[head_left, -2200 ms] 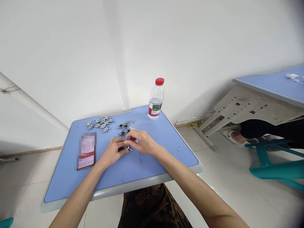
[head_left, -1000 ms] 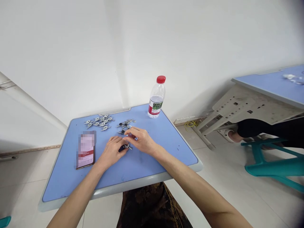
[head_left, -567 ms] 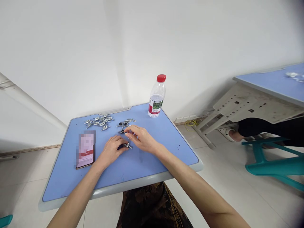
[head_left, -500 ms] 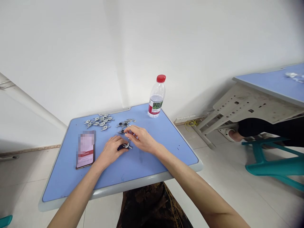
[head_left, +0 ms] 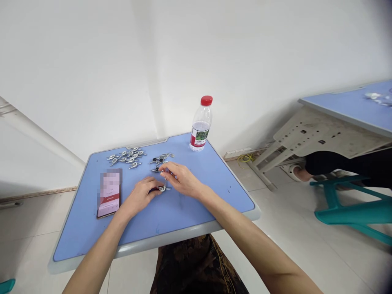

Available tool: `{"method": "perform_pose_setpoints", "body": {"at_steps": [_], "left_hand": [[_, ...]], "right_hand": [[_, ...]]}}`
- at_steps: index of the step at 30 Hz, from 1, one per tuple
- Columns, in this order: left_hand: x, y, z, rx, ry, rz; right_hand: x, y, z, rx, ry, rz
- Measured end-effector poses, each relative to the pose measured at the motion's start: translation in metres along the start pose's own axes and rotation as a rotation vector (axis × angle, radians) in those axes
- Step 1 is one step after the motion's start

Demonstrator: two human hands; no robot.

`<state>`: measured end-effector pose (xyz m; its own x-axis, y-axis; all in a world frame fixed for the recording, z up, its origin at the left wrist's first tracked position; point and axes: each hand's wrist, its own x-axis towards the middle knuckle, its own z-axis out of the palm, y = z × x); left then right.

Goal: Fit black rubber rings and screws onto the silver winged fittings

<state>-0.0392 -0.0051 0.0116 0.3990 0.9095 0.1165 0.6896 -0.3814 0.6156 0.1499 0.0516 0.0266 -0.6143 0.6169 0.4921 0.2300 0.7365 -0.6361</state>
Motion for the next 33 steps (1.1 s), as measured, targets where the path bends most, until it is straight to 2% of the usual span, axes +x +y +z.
{"method": "perform_pose_setpoints", "body": {"at_steps": [15, 24, 33], "left_hand": [[-0.0008, -0.0002, 0.0019, -0.042, 0.014, -0.010], [-0.0007, 0.0035, 0.0060, 0.025, 0.058, -0.016], [0.0008, 0.0052, 0.0058, -0.025, 0.076, -0.015]], "right_hand": [[0.0023, -0.0012, 0.0019, 0.059, 0.029, -0.024], [0.0021, -0.0013, 0.0029, 0.009, 0.037, -0.066], [0.0028, -0.0013, 0.0048, -0.031, 0.029, -0.048]]}}
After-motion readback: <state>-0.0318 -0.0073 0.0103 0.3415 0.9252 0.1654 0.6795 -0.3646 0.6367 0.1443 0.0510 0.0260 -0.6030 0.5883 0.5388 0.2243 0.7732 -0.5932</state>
